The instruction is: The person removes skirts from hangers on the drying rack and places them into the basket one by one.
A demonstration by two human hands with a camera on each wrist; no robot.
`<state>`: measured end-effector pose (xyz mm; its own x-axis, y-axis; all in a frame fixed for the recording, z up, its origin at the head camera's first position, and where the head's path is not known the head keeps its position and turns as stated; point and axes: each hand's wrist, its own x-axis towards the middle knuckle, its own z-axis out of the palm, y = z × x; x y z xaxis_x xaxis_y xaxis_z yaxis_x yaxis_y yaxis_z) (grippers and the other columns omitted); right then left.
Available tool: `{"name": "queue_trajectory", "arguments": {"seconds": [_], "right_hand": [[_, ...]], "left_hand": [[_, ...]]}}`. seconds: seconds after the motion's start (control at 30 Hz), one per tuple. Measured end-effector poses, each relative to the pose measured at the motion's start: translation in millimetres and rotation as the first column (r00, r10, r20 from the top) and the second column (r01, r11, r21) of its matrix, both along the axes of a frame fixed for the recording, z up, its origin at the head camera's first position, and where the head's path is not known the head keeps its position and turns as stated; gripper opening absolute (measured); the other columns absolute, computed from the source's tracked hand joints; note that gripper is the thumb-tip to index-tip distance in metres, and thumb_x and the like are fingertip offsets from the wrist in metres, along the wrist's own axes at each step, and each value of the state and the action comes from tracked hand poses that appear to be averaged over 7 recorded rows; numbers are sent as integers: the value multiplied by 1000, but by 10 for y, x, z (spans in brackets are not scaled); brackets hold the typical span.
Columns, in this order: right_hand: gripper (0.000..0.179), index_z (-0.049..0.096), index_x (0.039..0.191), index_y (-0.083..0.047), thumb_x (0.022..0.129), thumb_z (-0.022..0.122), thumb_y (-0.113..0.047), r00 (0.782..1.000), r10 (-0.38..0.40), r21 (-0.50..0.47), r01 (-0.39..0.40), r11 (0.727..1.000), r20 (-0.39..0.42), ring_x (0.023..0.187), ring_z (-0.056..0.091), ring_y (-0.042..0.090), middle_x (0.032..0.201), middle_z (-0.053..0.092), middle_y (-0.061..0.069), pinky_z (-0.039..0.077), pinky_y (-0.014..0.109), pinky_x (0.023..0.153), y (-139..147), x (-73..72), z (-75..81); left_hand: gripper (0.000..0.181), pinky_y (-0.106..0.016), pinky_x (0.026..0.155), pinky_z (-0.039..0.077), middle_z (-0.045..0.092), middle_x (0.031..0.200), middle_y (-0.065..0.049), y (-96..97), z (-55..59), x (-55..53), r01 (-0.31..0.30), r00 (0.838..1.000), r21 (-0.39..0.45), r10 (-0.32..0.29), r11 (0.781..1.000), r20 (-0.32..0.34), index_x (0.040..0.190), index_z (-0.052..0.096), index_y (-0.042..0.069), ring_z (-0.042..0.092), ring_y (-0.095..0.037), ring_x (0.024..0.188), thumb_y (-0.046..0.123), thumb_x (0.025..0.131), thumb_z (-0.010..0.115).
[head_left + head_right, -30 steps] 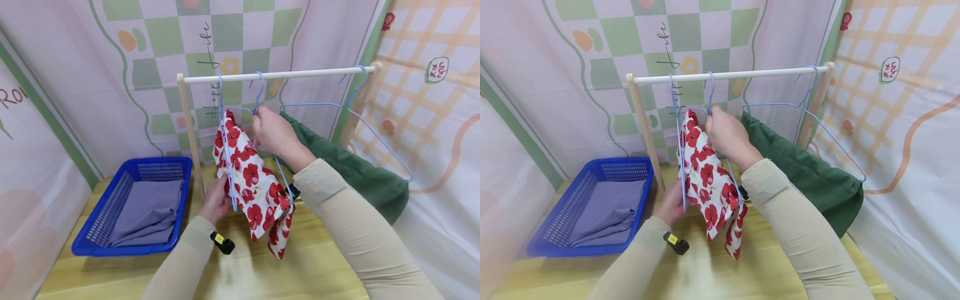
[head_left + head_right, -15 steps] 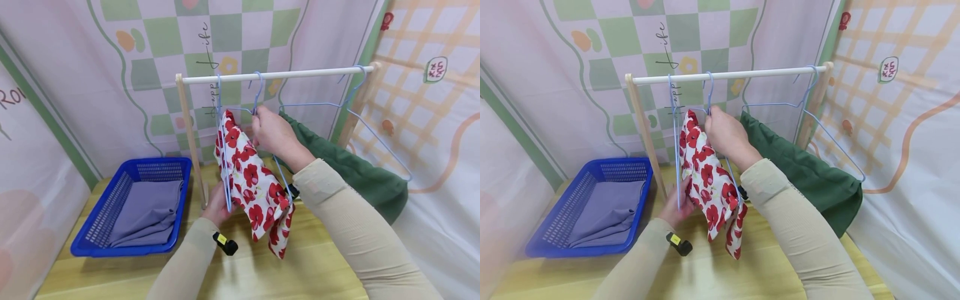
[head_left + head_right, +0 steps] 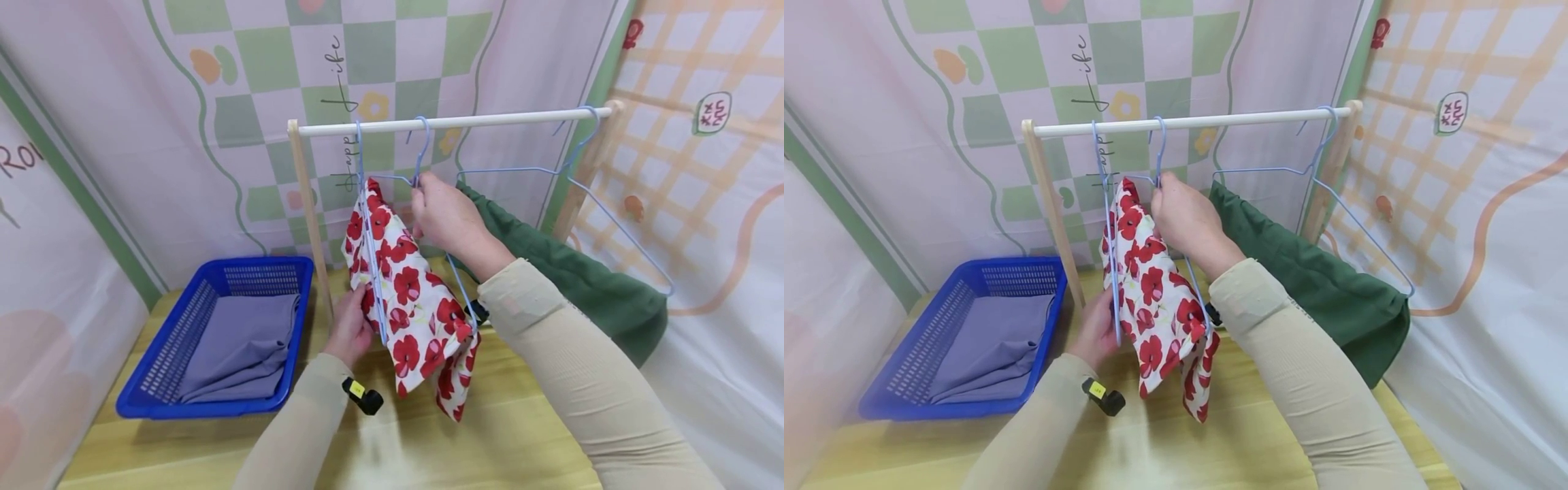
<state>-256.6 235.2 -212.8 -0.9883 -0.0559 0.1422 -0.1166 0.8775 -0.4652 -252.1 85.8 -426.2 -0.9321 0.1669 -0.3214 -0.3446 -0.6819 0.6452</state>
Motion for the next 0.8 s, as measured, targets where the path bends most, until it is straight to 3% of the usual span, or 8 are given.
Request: {"name": "queue_trajectory", "arguments": {"seconds": [0.33,0.63,0.8], "right_hand": [[28,51,122,-7,113,36,-29,1000,7,-1,-7,1000,-8,67,59,26,81,68,10,46,37,63,7,4,-2],[26,51,121,-7,113,37,-27,999,27,2,-27,1000,-26,65,59,25,78,68,10,46,37,61,28,-10,-19],[26,51,121,-7,113,37,-28,999,27,-3,-27,1000,-22,66,59,26,79,68,10,47,37,62,28,-2,-16]], "left_hand": [[42,-31,90,54,65,116,-8,-17,98,-35,-71,997,-108,72,992,5,140,52,4,66,-17,102,33,111,52],[47,-33,90,54,68,112,-6,-47,146,-35,-15,999,-85,19,996,46,133,61,8,67,-19,101,47,107,57],[53,-33,91,55,68,118,-7,-74,156,-38,-25,998,-141,32,990,45,137,59,12,68,-20,103,54,105,57]]}}
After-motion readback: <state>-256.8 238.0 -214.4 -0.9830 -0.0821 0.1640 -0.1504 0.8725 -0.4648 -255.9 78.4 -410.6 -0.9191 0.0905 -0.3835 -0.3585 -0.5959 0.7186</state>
